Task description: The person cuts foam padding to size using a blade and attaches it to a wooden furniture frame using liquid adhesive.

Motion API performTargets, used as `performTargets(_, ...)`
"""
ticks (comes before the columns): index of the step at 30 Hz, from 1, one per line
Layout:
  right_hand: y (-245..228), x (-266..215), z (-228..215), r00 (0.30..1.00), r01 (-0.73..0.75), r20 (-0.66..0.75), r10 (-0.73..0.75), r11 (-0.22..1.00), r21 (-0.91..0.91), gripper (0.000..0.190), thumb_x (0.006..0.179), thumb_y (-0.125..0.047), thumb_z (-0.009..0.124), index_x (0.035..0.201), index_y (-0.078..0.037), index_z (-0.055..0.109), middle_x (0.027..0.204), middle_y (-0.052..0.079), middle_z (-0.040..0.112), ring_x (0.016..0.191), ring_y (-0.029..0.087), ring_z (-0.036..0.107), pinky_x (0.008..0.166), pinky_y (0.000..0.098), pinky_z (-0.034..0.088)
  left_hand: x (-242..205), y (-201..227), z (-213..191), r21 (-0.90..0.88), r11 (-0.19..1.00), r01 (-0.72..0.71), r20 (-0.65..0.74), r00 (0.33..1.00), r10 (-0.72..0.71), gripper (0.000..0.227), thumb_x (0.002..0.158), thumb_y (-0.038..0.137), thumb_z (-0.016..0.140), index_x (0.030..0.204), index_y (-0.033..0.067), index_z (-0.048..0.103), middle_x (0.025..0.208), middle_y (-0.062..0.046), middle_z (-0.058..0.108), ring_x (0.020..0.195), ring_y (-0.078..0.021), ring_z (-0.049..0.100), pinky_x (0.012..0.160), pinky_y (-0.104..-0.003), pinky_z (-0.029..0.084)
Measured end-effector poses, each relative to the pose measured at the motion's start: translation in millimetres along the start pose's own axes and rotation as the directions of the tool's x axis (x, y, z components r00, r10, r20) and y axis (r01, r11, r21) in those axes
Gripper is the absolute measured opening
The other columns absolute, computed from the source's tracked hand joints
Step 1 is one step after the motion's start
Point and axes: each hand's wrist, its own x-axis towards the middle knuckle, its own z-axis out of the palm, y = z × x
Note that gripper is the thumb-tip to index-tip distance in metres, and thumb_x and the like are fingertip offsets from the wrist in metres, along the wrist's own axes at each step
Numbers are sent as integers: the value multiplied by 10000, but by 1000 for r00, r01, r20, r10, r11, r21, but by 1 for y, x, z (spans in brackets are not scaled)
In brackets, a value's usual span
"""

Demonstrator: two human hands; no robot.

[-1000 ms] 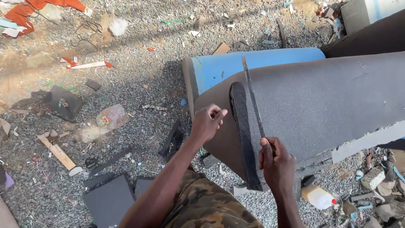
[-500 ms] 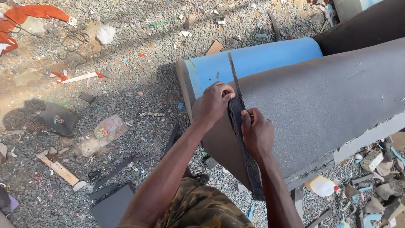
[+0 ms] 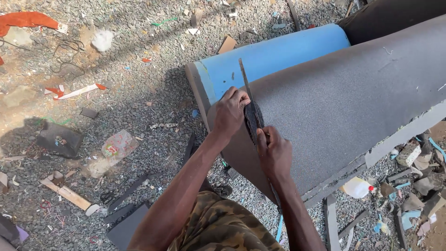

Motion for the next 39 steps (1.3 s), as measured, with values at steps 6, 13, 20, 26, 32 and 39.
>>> performTargets(6, -3, -66, -19, 977, -134, 170, 129, 991, 20, 306, 1036, -336, 518, 903, -113, 680, 473, 36, 599, 341, 167, 515, 359, 300, 364, -1, 1, -6, 87, 996, 24, -62, 998, -19, 120, 1045, 84, 544, 935, 123, 577, 920, -10, 557, 804, -242, 631, 606, -387, 566)
performTargets(13, 11, -86, -69, 956, -193, 238, 170, 978, 77, 350, 1040, -361, 474, 860, -131, 667, 475, -25, 579, 301, 75, 507, 219, 224, 383, 4, -5, -52, 138, 979, 150, -235, 965, -115, 482, 873, -144, 722, 1242, 106, 538, 1142, -99, 577, 830, -201, 659, 664, -328, 617)
performTargets(20, -7, 14, -63, 982, -176, 121, 148, 946, 271, 347, 1085, -309, 525, 882, -79, 688, 429, 59, 569, 376, 199, 591, 462, 344, 484, 20, 22, -24, 156, 980, 122, 63, 989, -133, 115, 1001, 41, 634, 1019, 154, 651, 992, 25, 565, 905, -175, 692, 740, -331, 624)
performTargets(26, 18, 12, -59, 988, -96, 134, 73, 980, 176, 313, 1056, -265, 572, 869, -45, 695, 439, 67, 570, 378, 229, 596, 478, 360, 455, 21, 29, -11, 130, 989, -63, 261, 965, 27, 51, 1006, 41, 646, 1022, 86, 666, 988, -86, 572, 900, -339, 692, 664, -520, 678)
performTargets(32, 52, -37, -90, 934, -272, 265, 240, 958, 92, 346, 1032, -304, 580, 824, -77, 737, 405, 98, 580, 363, 215, 586, 473, 354, 481, 26, 33, -30, 164, 971, -174, 315, 942, 116, 48, 1006, 68, 647, 978, 76, 685, 1016, -91, 581, 941, -348, 681, 685, -509, 682)
performTargets(39, 33, 20, -68, 966, -120, 246, 73, 976, 182, 289, 1049, -251, 573, 892, -64, 730, 477, 86, 584, 399, 220, 587, 488, 351, 455, 34, 19, -20, 160, 947, -277, 404, 894, 194, 42, 1019, 53, 645, 1010, 63, 685, 991, -96, 538, 914, -336, 630, 622, -493, 636)
